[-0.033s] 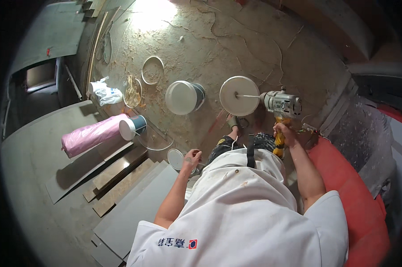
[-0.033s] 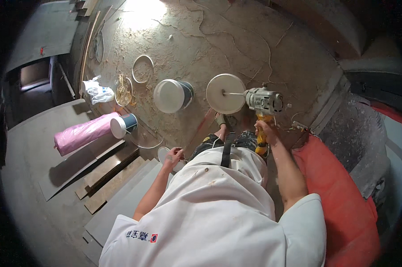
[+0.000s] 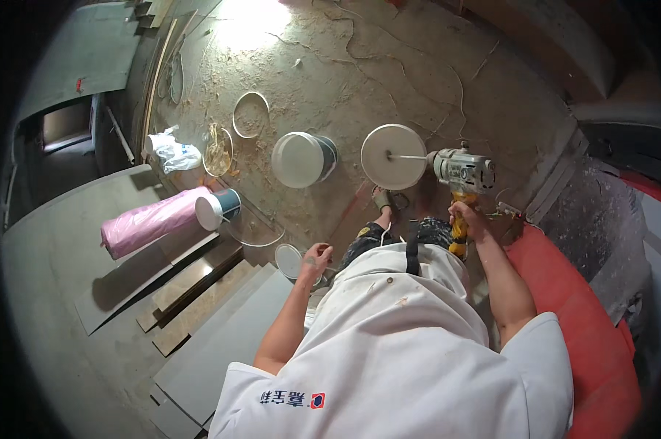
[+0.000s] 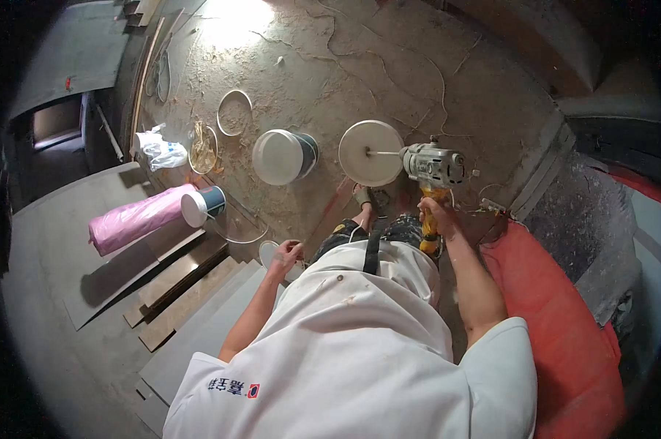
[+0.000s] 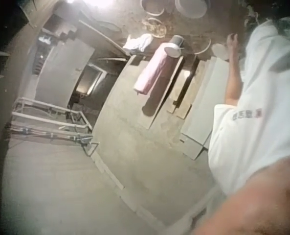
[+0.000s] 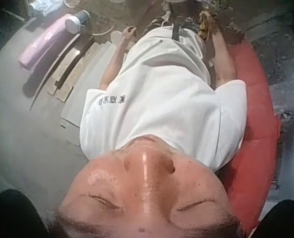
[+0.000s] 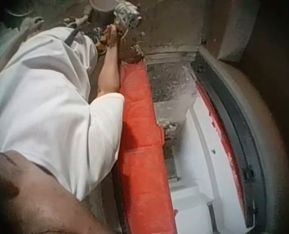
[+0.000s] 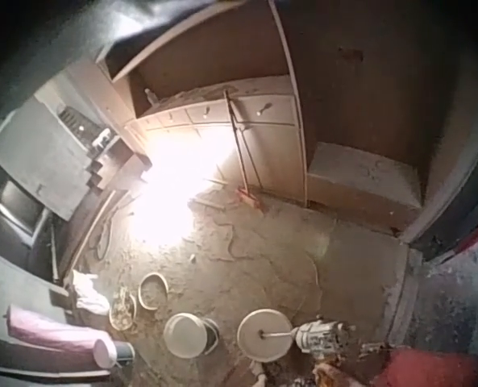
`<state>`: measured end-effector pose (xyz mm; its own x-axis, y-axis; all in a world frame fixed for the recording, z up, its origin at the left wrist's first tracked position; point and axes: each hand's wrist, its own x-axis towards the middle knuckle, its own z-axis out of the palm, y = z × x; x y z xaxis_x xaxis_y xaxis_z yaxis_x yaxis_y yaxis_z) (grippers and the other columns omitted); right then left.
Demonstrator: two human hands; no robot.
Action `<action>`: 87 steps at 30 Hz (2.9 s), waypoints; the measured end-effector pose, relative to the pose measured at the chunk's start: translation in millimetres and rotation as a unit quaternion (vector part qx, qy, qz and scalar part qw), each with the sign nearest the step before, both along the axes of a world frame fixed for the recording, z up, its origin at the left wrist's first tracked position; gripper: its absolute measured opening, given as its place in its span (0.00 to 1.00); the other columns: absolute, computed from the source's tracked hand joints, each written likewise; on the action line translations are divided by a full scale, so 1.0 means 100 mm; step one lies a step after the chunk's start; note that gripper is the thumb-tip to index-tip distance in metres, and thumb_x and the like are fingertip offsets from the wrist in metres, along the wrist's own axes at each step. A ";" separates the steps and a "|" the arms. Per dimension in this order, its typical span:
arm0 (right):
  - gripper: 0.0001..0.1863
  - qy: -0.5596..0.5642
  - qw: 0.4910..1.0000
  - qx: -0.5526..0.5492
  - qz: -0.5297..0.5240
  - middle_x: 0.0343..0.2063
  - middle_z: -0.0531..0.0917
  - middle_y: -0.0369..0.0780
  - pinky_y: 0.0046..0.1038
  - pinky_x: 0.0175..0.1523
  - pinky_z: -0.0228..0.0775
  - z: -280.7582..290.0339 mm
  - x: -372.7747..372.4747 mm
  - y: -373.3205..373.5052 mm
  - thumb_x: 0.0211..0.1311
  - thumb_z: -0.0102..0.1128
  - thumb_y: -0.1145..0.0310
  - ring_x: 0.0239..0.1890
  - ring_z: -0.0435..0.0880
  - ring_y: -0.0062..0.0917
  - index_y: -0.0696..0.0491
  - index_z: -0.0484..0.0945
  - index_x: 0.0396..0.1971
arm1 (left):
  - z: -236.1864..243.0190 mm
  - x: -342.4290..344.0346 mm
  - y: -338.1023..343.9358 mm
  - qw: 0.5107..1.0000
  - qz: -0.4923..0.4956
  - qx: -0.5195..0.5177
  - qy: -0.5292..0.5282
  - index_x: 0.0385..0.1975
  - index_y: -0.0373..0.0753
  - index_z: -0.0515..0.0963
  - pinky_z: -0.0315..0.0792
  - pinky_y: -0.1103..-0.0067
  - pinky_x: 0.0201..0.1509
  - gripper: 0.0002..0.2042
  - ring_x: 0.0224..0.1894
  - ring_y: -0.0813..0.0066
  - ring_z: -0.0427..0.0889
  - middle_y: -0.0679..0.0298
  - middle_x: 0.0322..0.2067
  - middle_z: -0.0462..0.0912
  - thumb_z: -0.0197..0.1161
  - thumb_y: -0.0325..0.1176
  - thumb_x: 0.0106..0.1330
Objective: Mixing white paint or construction material in a bucket using a power mixer.
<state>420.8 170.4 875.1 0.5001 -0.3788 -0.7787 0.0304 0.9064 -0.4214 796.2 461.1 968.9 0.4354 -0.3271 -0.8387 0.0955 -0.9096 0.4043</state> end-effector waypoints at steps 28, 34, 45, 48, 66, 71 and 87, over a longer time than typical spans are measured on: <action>0.17 0.234 0.681 -0.473 0.508 0.31 0.85 0.47 0.41 0.43 0.76 0.72 1.15 0.31 0.42 0.66 0.55 0.38 0.85 0.42 0.51 0.83 0.30 | 0.30 -0.59 -1.46 0.869 0.193 -0.126 0.437 0.55 0.38 0.71 0.76 0.69 0.53 0.34 0.47 0.65 0.82 0.56 0.50 0.78 0.46 0.66 0.66; 0.16 0.242 0.595 -0.493 0.587 0.29 0.85 0.45 0.38 0.42 0.78 0.78 1.57 0.47 0.39 0.66 0.57 0.37 0.86 0.38 0.51 0.83 0.28 | 0.47 -0.39 -1.28 0.769 0.301 -0.147 0.544 0.61 0.44 0.69 0.73 0.58 0.57 0.28 0.52 0.61 0.80 0.58 0.55 0.77 0.50 0.57 0.68; 0.15 0.249 0.459 -0.530 0.669 0.27 0.85 0.45 0.39 0.39 0.78 1.09 2.14 0.58 0.40 0.69 0.58 0.34 0.86 0.39 0.51 0.82 0.28 | 0.19 -0.18 -0.61 0.730 0.378 -0.219 0.526 0.57 0.40 0.71 0.77 0.63 0.54 0.27 0.47 0.62 0.82 0.57 0.50 0.80 0.53 0.52 0.64; 0.14 0.246 0.465 -0.540 0.657 0.26 0.85 0.45 0.38 0.39 0.78 1.23 2.27 0.64 0.40 0.68 0.60 0.34 0.86 0.39 0.52 0.82 0.27 | 0.08 -0.11 -0.48 0.700 0.382 -0.235 0.556 0.56 0.40 0.71 0.77 0.64 0.54 0.27 0.47 0.63 0.82 0.57 0.49 0.81 0.53 0.52 0.64; 0.12 0.274 0.403 -0.510 0.708 0.28 0.85 0.43 0.36 0.39 0.79 1.33 2.77 1.04 0.41 0.67 0.65 0.34 0.86 0.37 0.52 0.83 0.28 | -0.23 0.18 0.06 0.669 0.398 -0.238 0.581 0.59 0.42 0.70 0.75 0.62 0.56 0.29 0.49 0.59 0.81 0.57 0.51 0.79 0.55 0.52 0.62; 0.10 0.285 0.362 -0.493 0.738 0.28 0.86 0.42 0.34 0.39 0.79 1.40 2.92 1.11 0.43 0.66 0.64 0.35 0.87 0.34 0.51 0.85 0.28 | -0.07 0.29 0.09 0.642 0.382 -0.274 0.606 0.63 0.41 0.66 0.74 0.60 0.58 0.32 0.50 0.53 0.81 0.54 0.53 0.78 0.55 0.53 0.62; 0.10 0.263 0.309 -0.514 0.756 0.27 0.86 0.44 0.34 0.36 0.79 1.36 3.08 1.15 0.39 0.66 0.67 0.33 0.87 0.36 0.51 0.84 0.26 | -0.03 0.22 0.23 0.631 0.423 -0.334 0.558 0.61 0.40 0.68 0.71 0.65 0.61 0.29 0.51 0.62 0.80 0.56 0.52 0.79 0.54 0.52 0.64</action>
<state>729.2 285.0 1010.9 0.6167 -0.2050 -0.7601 -0.4184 -0.9032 -0.0958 818.2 484.2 965.5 -0.0475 -0.8164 -0.5755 0.9970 -0.0030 -0.0780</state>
